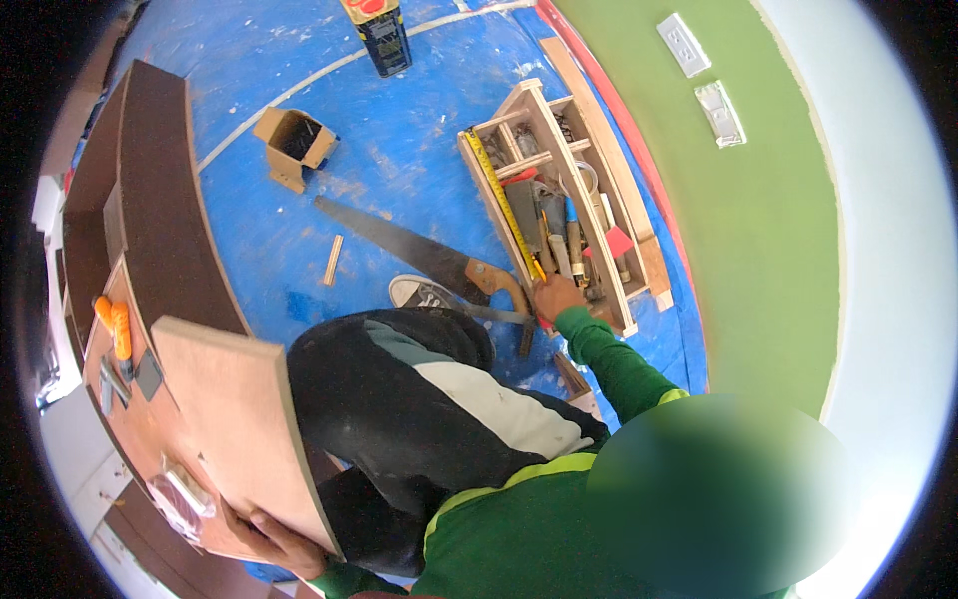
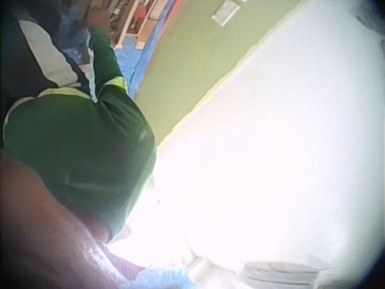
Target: The person measures and marks a wooden board with a tape measure, pencil, and try square, then uses a hand saw to cut along the marked line. The person repeats measuring and marking on the cut piece.
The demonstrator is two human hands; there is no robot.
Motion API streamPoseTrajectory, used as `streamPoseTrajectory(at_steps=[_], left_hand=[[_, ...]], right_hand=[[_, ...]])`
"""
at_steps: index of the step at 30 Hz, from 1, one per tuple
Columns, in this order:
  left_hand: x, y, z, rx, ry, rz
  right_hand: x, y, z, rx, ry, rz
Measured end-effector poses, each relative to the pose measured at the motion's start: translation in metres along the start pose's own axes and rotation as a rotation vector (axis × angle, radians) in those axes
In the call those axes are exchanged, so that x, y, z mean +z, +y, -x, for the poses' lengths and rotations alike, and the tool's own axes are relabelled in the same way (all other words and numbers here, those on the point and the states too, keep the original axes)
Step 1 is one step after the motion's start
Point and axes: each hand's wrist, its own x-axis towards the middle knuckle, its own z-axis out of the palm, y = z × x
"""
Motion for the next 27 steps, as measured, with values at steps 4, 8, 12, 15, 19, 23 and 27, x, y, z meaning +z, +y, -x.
streamPoseTrajectory(at_steps=[4, 8, 12, 15, 19, 23, 27], left_hand=[[-0.003, 0.026, 0.005, 0.051, -0.02, 0.005], [0.001, 0.036, 0.016, 0.02, 0.0, 0.048], [0.028, 0.031, 0.005, 0.088, 0.008, 0.098], [0.021, 0.032, 0.016, 0.25, 0.307, 0.134], [0.022, 0.029, 0.029, 0.241, 0.227, 0.573], [0.035, 0.046, 0.036, 0.272, -0.105, 0.936], [0.032, 0.061, 0.054, 0.32, -0.302, 1.012]], right_hand=[[-0.011, -0.01, -0.006, 0.073, -0.034, -0.052], [-0.025, -0.032, -0.01, 0.052, -0.044, -0.018], [-0.005, 0.05, -0.069, -0.356, 0.119, 0.28], [-0.082, -0.05, 0.002, -0.283, 0.103, -0.373], [-0.222, -0.167, 0.152, -0.457, -0.115, -1.188], [-0.264, -0.236, 0.268, -0.659, -0.18, -1.247], [-0.213, -0.288, 0.328, -0.794, -0.392, -1.269]])
